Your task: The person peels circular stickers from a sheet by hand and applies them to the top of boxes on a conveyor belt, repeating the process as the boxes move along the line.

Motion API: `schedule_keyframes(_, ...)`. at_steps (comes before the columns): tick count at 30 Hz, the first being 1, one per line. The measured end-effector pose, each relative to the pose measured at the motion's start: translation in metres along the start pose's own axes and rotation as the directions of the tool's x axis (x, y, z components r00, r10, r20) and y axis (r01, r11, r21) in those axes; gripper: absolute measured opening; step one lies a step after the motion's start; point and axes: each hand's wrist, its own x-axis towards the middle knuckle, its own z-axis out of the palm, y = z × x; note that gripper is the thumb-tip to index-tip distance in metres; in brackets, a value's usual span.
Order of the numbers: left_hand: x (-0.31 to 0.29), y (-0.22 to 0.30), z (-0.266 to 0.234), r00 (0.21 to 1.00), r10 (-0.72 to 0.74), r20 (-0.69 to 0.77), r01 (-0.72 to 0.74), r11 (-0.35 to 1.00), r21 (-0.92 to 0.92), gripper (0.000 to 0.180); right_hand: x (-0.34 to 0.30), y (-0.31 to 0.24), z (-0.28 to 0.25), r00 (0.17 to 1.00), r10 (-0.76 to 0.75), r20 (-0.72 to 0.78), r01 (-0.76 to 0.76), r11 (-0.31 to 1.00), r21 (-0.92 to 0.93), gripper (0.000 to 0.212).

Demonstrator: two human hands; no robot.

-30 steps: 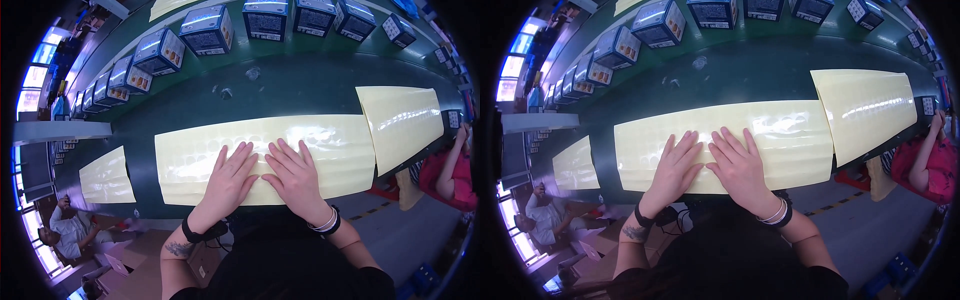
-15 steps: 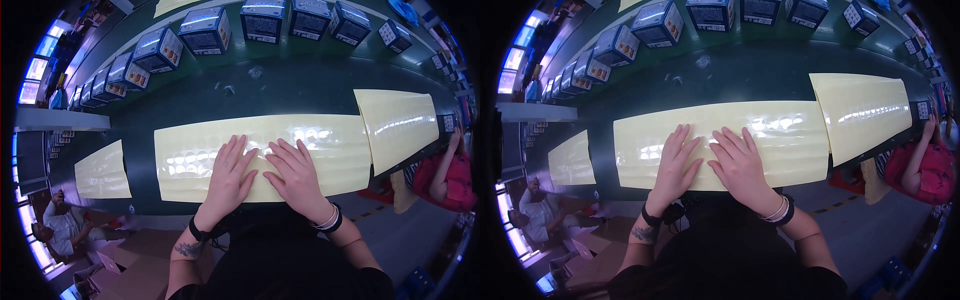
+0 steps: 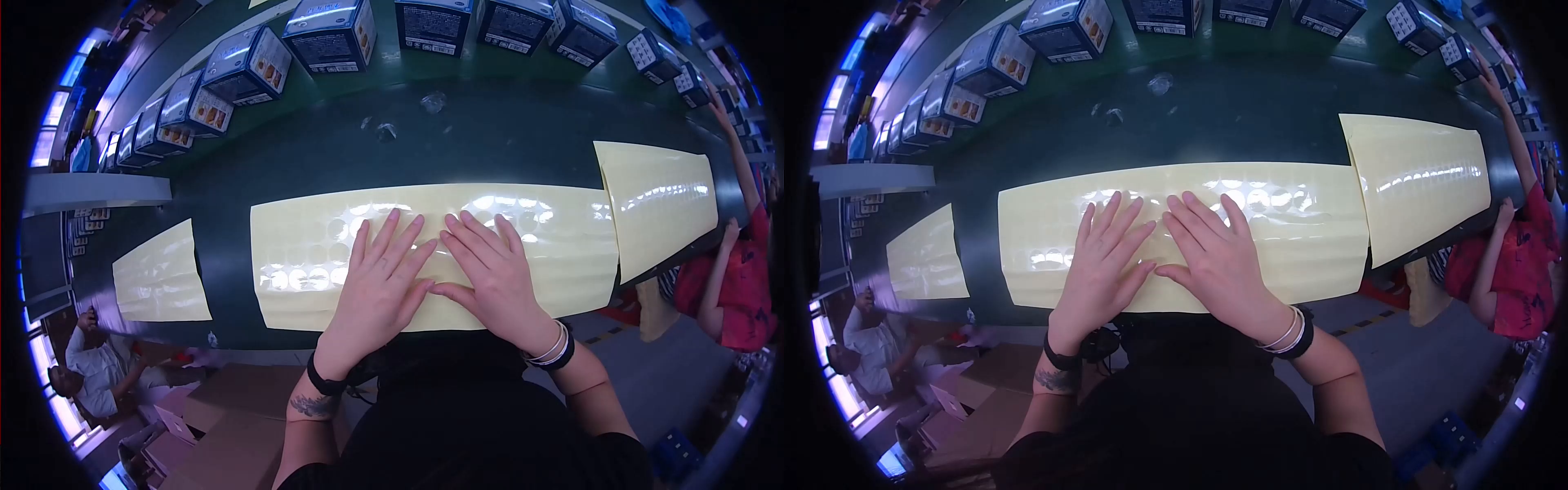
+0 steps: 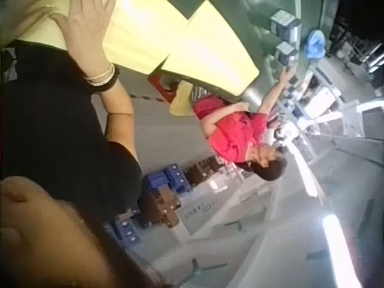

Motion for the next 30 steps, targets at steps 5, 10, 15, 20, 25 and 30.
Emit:
schedule_keyframes(5,-0.003,-0.004,0.016,0.999,0.013,0.035,-0.015,0.999,0.051,0.049,-0.001,0.000,0.003,1.000,-0.013,-0.022,0.013,1.000,0.007,0.059)
schedule_keyframes(10,-0.008,-0.007,0.029,0.996,0.031,-0.085,-0.027,0.999,0.042,0.042,-0.003,0.005,0.006,0.996,-0.044,-0.078,0.044,0.999,-0.011,0.051)
schedule_keyframes(15,0.001,-0.005,0.031,0.976,0.107,-0.190,-0.103,0.994,0.032,0.029,-0.001,0.012,0.008,0.993,-0.047,-0.110,0.048,0.999,0.003,0.047)
schedule_keyframes(20,0.007,0.000,0.036,0.956,0.129,-0.262,-0.131,0.991,0.010,0.021,-0.002,0.015,0.010,0.991,-0.039,-0.125,0.040,0.999,0.010,0.048)
schedule_keyframes(25,0.008,0.004,0.036,0.947,0.136,-0.290,-0.135,0.991,0.025,0.016,0.001,0.021,0.012,0.987,-0.068,-0.142,0.070,0.998,0.008,0.047)
schedule_keyframes(30,0.009,0.011,0.028,0.975,0.083,-0.207,-0.092,0.995,-0.033,0.017,0.003,0.020,0.007,0.991,-0.028,-0.129,0.037,0.997,0.068,0.050)
